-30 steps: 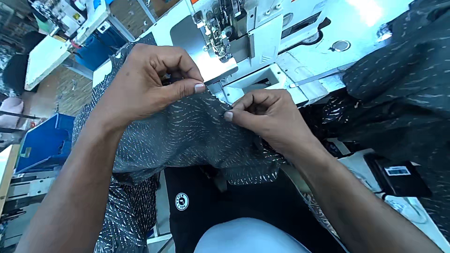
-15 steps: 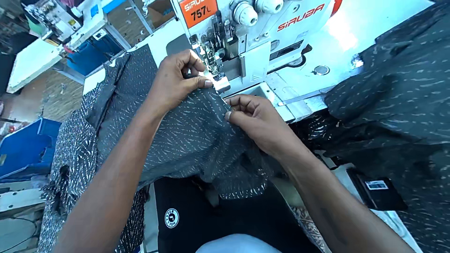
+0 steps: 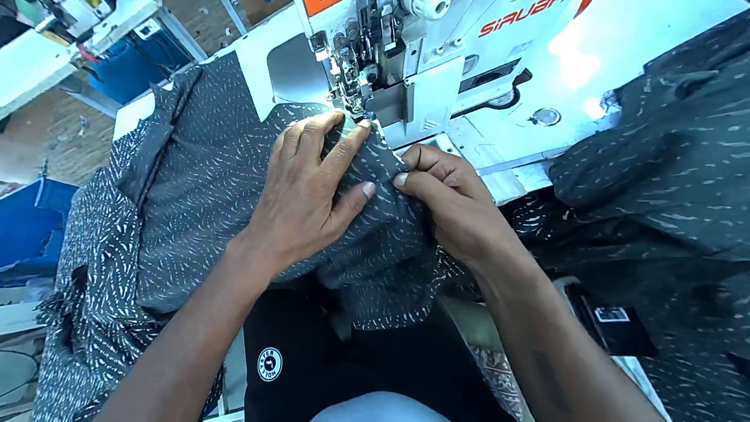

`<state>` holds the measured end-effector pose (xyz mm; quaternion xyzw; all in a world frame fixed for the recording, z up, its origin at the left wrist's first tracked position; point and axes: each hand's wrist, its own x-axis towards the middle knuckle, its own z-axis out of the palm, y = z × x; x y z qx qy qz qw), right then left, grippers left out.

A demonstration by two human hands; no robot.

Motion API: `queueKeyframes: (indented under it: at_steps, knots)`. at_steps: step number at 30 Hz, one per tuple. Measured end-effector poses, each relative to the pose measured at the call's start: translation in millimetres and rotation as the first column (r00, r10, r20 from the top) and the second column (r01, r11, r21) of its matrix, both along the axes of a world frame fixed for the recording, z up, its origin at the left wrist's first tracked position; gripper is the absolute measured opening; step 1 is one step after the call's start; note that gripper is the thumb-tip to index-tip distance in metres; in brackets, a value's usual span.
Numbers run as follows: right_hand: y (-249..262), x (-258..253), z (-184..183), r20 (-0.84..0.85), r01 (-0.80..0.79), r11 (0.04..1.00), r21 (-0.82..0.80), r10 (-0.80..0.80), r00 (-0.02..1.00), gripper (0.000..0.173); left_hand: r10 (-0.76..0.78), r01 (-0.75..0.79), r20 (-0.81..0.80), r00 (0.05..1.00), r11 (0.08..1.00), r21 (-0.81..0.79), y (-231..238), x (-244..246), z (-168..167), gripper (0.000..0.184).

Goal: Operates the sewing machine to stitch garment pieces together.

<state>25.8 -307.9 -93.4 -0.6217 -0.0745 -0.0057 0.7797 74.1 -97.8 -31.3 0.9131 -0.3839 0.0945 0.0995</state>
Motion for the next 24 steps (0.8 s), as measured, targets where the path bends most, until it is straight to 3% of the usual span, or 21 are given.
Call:
queueKeyframes:
  at_steps: [7, 14, 18, 22, 24]
  knots:
    - [-3, -3, 0, -0.023, -0.011, 0.999, 0.034, 0.012, 1.0, 0.013, 0.074, -0.074, -0.016, 0.997, 0.997, -0.008, -13, -4, 3, 0.068]
    - [-1, -5, 6, -0.049, 0.015, 0.996, 0.083, -0.011, 0.999, 0.014, 0.129, -0.129, -0.015, 0.992, 0.99, -0.048, -20, -6, -2, 0.061]
    - [9, 5, 7, -0.079, 0.062, 0.995, 0.075, -0.056, 0.995, 0.011, -0.018, 0.012, -0.038, 0.999, 0.987, -0.16, 1, 6, -7, 0.066]
    - [23, 14, 9, -0.049, 0.119, 0.993, 0.003, -0.118, 0.992, 0.009, -0.136, 0.058, -0.219, 0.966, 0.942, -0.33, 25, 64, -5, 0.076]
    - [28, 14, 10, -0.01, 0.158, 0.987, -0.035, -0.158, 0.987, 0.009, -0.158, 0.078, -0.216, 0.963, 0.938, -0.337, 26, 86, 1, 0.075]
